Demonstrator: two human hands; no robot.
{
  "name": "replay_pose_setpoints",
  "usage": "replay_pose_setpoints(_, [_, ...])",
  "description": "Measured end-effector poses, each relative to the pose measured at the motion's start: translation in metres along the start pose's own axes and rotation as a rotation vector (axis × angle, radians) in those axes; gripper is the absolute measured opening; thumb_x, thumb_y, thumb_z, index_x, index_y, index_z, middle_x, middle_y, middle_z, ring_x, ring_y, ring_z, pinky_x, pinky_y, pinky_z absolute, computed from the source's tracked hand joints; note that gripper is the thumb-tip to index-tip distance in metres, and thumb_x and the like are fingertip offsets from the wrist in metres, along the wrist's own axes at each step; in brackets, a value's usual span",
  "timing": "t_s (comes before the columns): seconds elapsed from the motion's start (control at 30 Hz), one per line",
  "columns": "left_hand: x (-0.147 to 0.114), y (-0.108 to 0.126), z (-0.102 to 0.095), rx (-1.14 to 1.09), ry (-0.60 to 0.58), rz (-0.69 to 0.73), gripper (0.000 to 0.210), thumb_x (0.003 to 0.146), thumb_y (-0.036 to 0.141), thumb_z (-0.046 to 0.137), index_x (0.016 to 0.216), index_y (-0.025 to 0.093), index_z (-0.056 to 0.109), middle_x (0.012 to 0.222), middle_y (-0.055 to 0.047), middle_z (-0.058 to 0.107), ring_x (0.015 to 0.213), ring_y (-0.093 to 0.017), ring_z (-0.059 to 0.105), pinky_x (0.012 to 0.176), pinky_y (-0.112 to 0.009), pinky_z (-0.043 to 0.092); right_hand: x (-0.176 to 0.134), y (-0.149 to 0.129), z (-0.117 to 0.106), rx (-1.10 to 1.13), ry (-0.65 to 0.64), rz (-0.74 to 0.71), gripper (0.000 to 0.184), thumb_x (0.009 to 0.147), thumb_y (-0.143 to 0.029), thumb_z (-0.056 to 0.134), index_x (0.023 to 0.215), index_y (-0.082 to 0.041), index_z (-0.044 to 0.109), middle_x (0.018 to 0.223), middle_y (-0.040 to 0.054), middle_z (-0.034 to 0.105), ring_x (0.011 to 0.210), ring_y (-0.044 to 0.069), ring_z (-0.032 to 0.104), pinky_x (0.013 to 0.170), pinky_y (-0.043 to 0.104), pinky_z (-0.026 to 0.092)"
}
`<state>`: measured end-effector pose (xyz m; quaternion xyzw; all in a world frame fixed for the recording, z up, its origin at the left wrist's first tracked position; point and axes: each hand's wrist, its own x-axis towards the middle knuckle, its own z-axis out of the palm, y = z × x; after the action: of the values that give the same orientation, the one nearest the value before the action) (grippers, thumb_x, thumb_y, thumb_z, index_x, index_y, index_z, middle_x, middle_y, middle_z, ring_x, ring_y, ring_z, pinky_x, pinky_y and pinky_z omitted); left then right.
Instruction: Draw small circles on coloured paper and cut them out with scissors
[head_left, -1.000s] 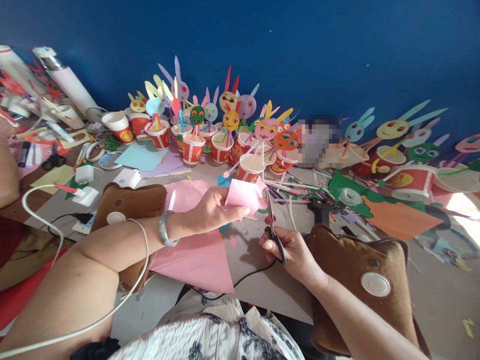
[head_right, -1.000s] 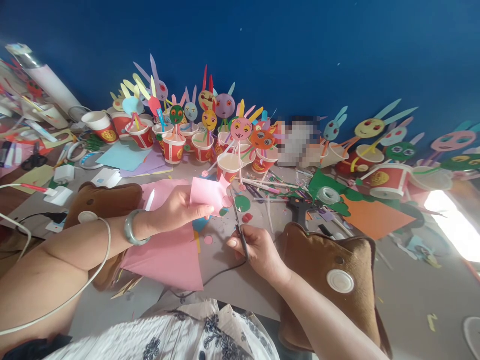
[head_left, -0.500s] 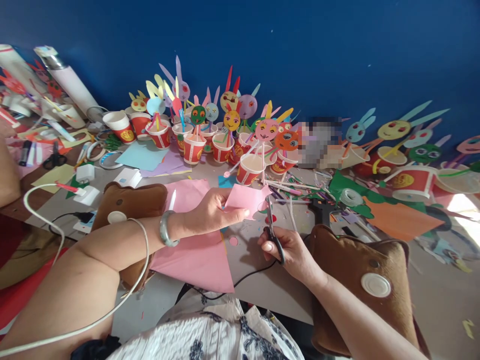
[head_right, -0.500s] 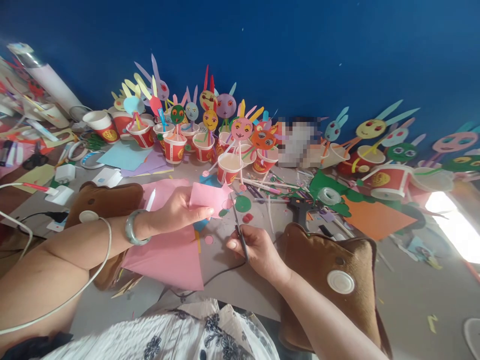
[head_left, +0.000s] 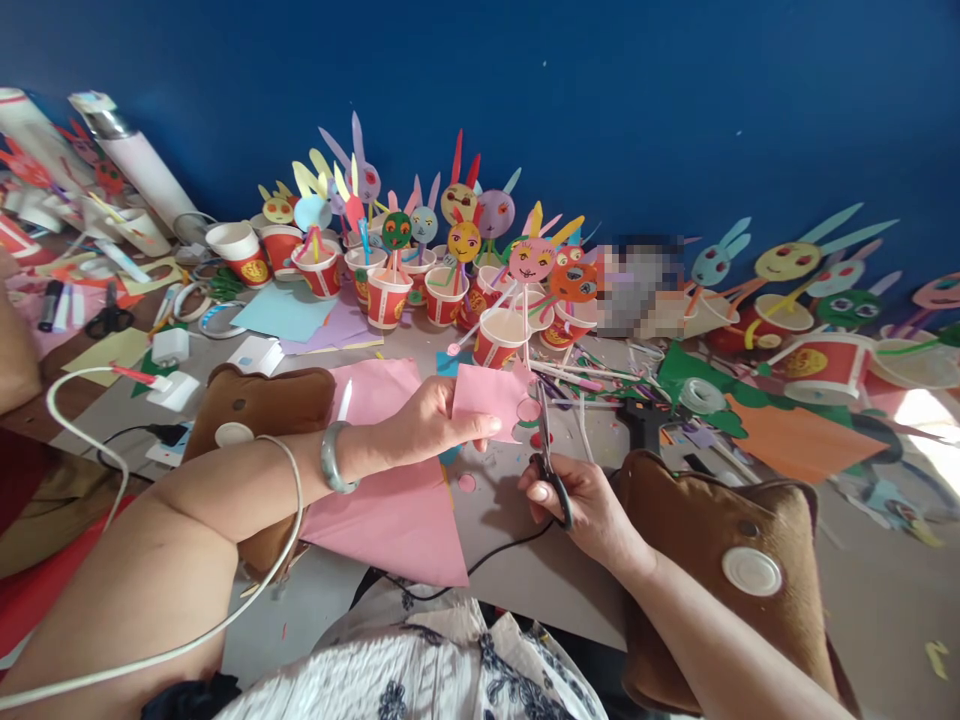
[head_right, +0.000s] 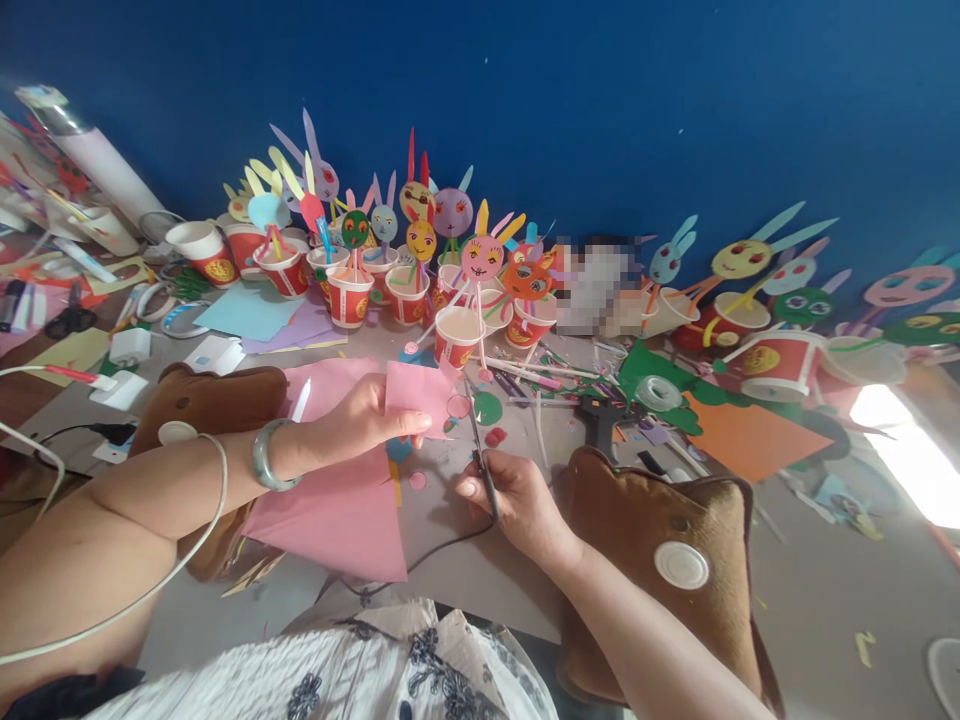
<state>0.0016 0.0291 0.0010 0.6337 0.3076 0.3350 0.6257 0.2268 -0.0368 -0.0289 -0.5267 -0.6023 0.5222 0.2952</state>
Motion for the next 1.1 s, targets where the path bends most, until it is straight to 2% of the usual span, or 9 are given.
replay_pose_setpoints(0.27, [-0.001,0.0019,0.0003,-0.027,-0.034,-0.059,0.024,0.083,0.029,0.066,0.098,0.011,0.067,0.068,-0.004,0.066,0.063,-0.013,0.062,0.059,-0.023,0.049,-0.0006,0.0015,-0.0001,0.01,0.006,-0.02,0.053,0.073,-0.069,0.069,0.066,-0.017,0.059,0.047,-0.0002,0.058,0.046,0.011,0.046,0.045,0.024,0.033])
replay_pose_setpoints(0.53, [-0.0013,0.0021,0.0002,-0.039,-0.056,-0.028,0.036,0.085,0.028,0.065,0.115,0.01,0.063,0.069,-0.003,0.065,0.065,-0.013,0.061,0.063,-0.024,0.05,-0.001,0.0007,0.0007,-0.013,0.001,-0.017,0.056,0.073,-0.072,0.066,0.065,-0.018,0.058,0.047,0.0004,0.057,0.045,0.011,0.046,0.045,0.025,0.033])
replay_pose_setpoints(0.63, [-0.001,0.0022,0.0,-0.043,-0.064,-0.025,0.034,0.084,0.028,0.065,0.114,0.01,0.063,0.07,-0.004,0.066,0.064,-0.013,0.061,0.062,-0.024,0.051,-0.0012,0.0,0.0008,-0.02,0.005,-0.016,0.056,0.074,-0.072,0.065,0.065,-0.018,0.058,0.047,0.0003,0.057,0.045,0.011,0.045,0.045,0.025,0.032])
replay_pose_setpoints(0.77, [-0.0008,0.002,-0.0008,-0.008,-0.062,-0.021,0.026,0.084,0.029,0.065,0.101,0.01,0.067,0.069,-0.004,0.065,0.064,-0.013,0.061,0.06,-0.024,0.049,-0.0017,-0.0009,0.0008,-0.011,0.001,-0.022,0.055,0.074,-0.072,0.066,0.064,-0.018,0.058,0.046,0.0001,0.056,0.045,0.011,0.044,0.045,0.025,0.033])
replay_pose_setpoints(0.9, [-0.001,0.0025,-0.0019,0.004,-0.069,-0.01,0.028,0.084,0.028,0.064,0.106,0.011,0.067,0.073,-0.004,0.067,0.065,-0.013,0.063,0.061,-0.024,0.051,-0.0018,-0.0016,0.0007,-0.015,0.005,-0.019,0.056,0.074,-0.073,0.065,0.064,-0.018,0.058,0.046,0.0001,0.056,0.044,0.012,0.045,0.044,0.025,0.033])
replay_pose_setpoints(1.1, [-0.0009,0.0028,-0.0007,-0.02,-0.043,0.028,0.018,0.082,0.027,0.067,0.092,0.012,0.067,0.07,-0.003,0.067,0.063,-0.012,0.063,0.06,-0.022,0.052,-0.0013,-0.0026,0.0008,-0.01,0.002,-0.008,0.057,0.073,-0.073,0.065,0.063,-0.018,0.058,0.046,0.0,0.056,0.044,0.012,0.044,0.045,0.025,0.031])
